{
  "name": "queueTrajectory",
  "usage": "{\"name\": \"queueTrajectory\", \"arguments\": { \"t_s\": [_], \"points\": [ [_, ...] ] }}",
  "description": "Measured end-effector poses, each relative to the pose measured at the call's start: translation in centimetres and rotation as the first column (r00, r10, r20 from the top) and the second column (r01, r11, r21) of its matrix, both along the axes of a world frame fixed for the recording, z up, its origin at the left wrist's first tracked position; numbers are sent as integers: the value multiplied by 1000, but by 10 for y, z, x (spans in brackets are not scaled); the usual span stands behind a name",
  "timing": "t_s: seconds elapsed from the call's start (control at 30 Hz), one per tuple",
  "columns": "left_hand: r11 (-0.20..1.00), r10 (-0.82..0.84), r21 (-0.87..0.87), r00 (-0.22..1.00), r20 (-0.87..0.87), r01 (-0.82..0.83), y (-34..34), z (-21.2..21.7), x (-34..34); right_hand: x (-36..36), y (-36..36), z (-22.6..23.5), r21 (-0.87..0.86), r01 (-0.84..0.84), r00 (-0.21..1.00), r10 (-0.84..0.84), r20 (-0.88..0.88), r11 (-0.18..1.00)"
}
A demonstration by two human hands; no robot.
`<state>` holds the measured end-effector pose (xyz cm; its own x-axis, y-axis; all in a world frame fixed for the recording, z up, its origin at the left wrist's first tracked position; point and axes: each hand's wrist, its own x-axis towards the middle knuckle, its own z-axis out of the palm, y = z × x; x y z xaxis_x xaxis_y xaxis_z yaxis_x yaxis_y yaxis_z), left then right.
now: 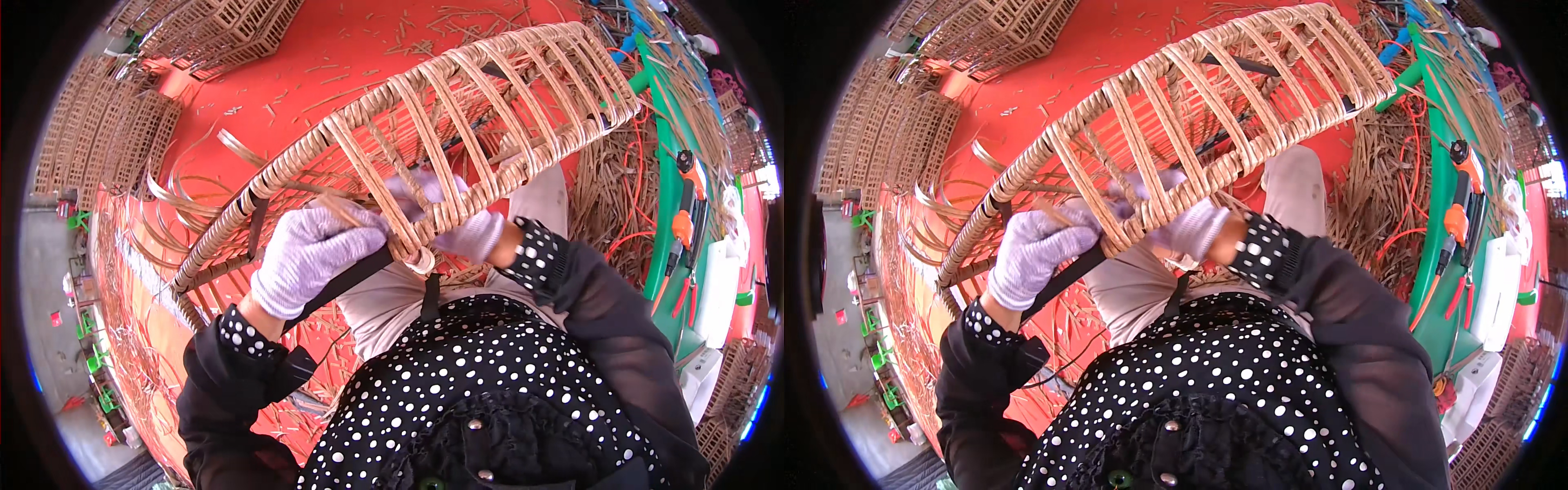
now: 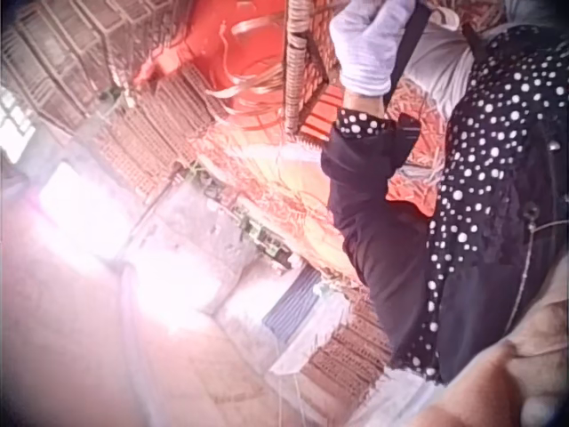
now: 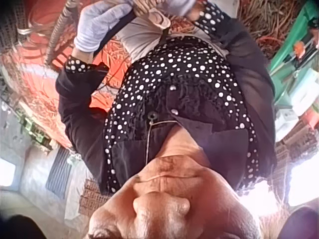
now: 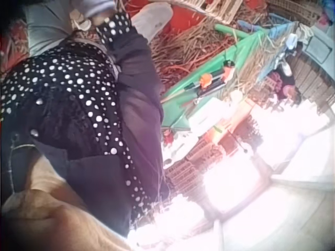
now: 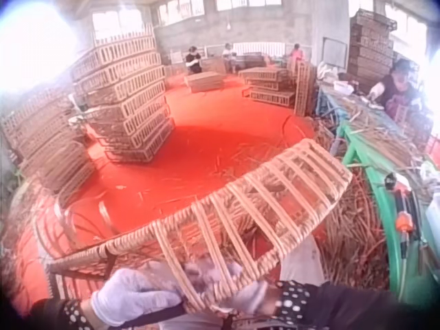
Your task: The person weaves rattan strips around a metal frame, securing them with a pneumatic nailer and trimming excess material with shears. They use a wooden stick to tighten the weave and tuck loose ends by hand while rotating the frame to reach different sections.
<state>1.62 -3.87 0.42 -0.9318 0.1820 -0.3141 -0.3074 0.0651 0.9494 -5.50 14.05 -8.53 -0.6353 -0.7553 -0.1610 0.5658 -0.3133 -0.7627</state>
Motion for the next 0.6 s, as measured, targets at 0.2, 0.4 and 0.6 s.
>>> {"name": "queueTrajectory", "arguments": {
  "t_s": [0.2,0.4,0.6],
  "points": [
    [431,-687,-887,576,-443,-168,14,10,29,38,49,57,221,-420,907,412,83,880],
    [681,-521,-731,687,-506,-23,11,7,34,49,24,53,510,-309,911,403,-82,802],
    [780,-352,-626,823,-445,-6,12,5,25,46,27,44,570,-204,896,387,-220,796]
  ]
}}
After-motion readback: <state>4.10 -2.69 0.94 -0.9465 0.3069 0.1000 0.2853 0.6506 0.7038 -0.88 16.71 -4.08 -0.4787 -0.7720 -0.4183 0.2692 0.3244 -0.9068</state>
